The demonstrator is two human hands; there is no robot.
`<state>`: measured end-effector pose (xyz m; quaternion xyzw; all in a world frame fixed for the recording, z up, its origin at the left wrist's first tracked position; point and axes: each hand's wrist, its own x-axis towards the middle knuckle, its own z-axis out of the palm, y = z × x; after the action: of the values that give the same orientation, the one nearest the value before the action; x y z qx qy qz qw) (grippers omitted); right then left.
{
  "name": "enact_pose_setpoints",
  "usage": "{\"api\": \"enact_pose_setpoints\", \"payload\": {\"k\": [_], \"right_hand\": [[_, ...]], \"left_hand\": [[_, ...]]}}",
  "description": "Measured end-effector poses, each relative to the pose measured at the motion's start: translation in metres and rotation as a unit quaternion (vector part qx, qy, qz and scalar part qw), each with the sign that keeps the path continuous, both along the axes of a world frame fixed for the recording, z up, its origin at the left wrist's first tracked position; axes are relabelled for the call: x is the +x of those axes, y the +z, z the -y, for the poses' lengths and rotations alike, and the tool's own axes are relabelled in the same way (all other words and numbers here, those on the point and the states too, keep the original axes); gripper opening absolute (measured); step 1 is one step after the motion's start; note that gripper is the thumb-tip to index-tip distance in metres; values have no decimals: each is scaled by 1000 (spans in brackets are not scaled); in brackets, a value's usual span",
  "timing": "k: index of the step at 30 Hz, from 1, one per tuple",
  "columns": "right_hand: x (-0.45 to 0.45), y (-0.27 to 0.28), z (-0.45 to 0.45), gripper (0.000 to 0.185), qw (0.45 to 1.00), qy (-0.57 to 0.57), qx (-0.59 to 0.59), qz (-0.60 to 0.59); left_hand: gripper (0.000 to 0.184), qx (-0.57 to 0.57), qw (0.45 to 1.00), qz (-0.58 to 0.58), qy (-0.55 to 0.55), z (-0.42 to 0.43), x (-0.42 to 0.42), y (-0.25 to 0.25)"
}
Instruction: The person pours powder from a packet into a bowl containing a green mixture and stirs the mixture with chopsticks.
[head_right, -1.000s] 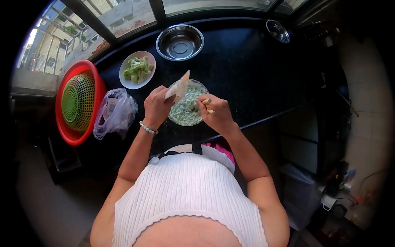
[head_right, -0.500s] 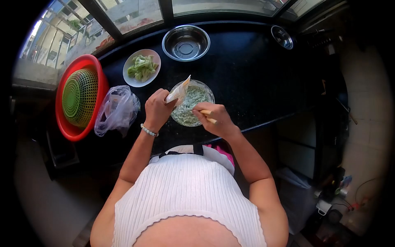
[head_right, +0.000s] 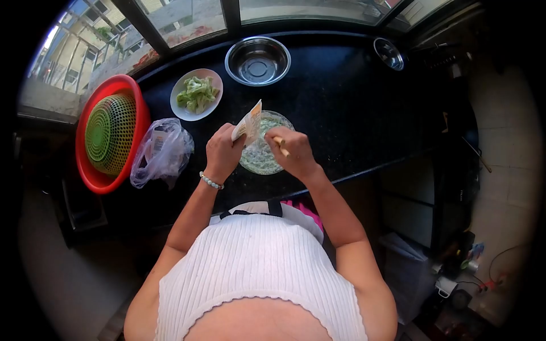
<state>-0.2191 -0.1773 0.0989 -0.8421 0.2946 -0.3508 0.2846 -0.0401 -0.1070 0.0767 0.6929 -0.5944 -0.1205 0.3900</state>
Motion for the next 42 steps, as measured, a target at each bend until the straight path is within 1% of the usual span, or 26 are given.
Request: {"api": "enact_pose_setpoints", "payload": {"k": [1,4,5,8,9,12,13,14,16,18,19,21,23,25,26,27,28,29,30,31,34,35,38,39,40,42], "right_hand": [[0,2,-8,5,999,43,32,10],[-28,20,-6,5,979,26,183,-82],[-34,13,3,5,976,-17,203,-78],[-3,2,3,6,998,-46,43,2],[5,1,-3,6,1000,-7,7,-16],[-10,9,-14,6,989,63,131,-11],[-21,6,-7,6,979,26,199,-39],[-28,3,4,6,977,-12,206,-49],[-13,0,9,5,993,-68,78,-57],[3,-3,-1,6,1000,15,0,18],[3,-1,-8,7,998,53,3,26],[-17,8,-10,8,995,7,100,3],[-36,25,-8,9,983,-49,173,-22],[-30,32,-19,9,986,-5,166,16],[-26,33,-25,9,986,15,161,36],[-22,29,-31,7,981,43,189,14],[-23,24,-32,6,983,48,178,-12],[-28,11,-28,5,988,-1,156,-18],[-27,8,-19,5,990,-48,133,-27],[-26,5,-11,4,994,-70,78,-21],[1,5,-15,4,1000,9,7,21],[5,12,-22,3,998,48,39,20],[-16,25,-18,3,983,60,167,-46],[-22,15,-8,4,985,8,161,-56],[-21,17,1,5,986,-43,138,-84],[-2,-3,3,6,998,-41,44,7]], "left_hand": [[12,2,1000,7,8,1,2,2],[10,18,1000,4,22,-2,3,5],[10,24,1000,-7,18,-1,4,5],[11,10,999,-27,21,1,1,0],[11,0,999,-31,25,2,0,1],[14,19,999,-12,36,1,7,5],[14,13,999,-32,30,1,8,3],[15,8,998,-51,23,1,10,0],[15,15,996,-84,23,0,9,-8],[16,38,992,-112,43,2,6,-14],[16,26,989,-134,55,1,7,-15],[17,6,981,-180,79,0,8,-18],[19,13,950,-299,88,-3,13,-22],[22,11,916,-390,89,-8,22,-31],[22,41,895,-436,88,-12,26,-35],[22,69,870,-480,87,-16,28,-29],[22,99,842,-523,87,-21,28,-23],[21,65,826,-551,101,-24,22,-18],[21,56,817,-564,111,-26,23,-20],[20,47,807,-576,122,-31,24,-26],[20,27,770,-621,147,-44,28,-30],[21,21,756,-634,162,-47,29,-29],[24,-6,723,-667,182,-60,35,-26],[24,-14,715,-671,197,-62,36,-24],[23,-21,707,-675,211,-65,37,-24],[28,-1,713,-675,189,-74,45,-33]]}}
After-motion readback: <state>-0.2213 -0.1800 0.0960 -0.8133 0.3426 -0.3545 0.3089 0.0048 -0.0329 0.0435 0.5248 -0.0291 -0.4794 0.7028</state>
